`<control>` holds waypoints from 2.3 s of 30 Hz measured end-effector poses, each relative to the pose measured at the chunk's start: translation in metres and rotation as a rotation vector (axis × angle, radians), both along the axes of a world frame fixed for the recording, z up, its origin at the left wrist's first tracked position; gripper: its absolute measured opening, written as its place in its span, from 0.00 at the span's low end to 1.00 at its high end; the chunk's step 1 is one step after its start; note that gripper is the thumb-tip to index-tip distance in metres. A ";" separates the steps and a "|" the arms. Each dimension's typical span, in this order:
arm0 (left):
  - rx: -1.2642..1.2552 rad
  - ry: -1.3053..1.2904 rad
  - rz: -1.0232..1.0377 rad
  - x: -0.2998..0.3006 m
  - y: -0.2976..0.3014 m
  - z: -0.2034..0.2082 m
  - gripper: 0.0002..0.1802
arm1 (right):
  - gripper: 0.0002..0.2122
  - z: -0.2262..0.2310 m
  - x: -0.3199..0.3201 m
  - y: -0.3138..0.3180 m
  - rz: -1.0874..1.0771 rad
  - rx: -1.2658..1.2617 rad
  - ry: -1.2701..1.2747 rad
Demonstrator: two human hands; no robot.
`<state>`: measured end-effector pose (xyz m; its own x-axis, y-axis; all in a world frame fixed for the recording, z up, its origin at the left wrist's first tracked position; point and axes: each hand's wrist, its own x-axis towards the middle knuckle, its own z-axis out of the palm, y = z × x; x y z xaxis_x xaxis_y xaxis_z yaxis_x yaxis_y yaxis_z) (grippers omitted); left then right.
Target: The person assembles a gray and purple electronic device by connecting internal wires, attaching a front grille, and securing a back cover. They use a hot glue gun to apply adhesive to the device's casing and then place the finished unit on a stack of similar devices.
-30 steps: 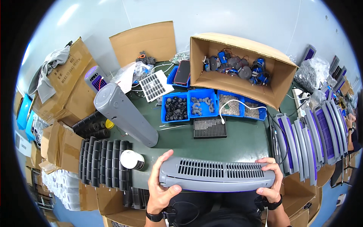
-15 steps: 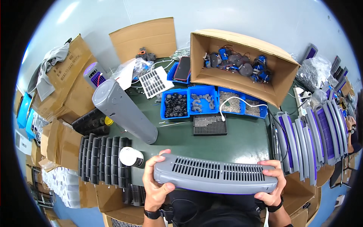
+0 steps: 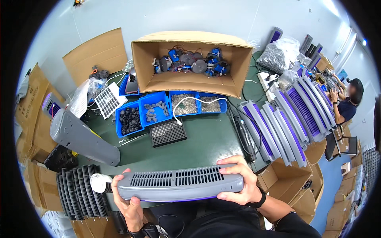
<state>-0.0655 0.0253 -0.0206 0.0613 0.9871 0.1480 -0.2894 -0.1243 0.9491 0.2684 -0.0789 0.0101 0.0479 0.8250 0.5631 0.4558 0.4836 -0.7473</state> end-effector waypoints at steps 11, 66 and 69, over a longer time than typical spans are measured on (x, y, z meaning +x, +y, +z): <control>0.331 0.500 -0.193 -0.016 0.007 0.030 0.52 | 0.19 -0.026 0.014 0.008 -0.028 -0.784 0.983; -0.206 1.034 0.084 0.036 0.076 0.002 0.38 | 0.34 -0.040 0.028 0.110 -0.368 -0.868 0.346; -0.153 1.105 0.040 0.043 0.097 0.001 0.41 | 0.32 -0.042 0.032 0.106 -0.199 -0.711 0.389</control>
<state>-0.0222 0.1220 -0.0201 0.0517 0.9945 -0.0915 0.7249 0.0256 0.6884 0.3005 0.0269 -0.0322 0.3143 0.9330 -0.1755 0.1289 -0.2251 -0.9658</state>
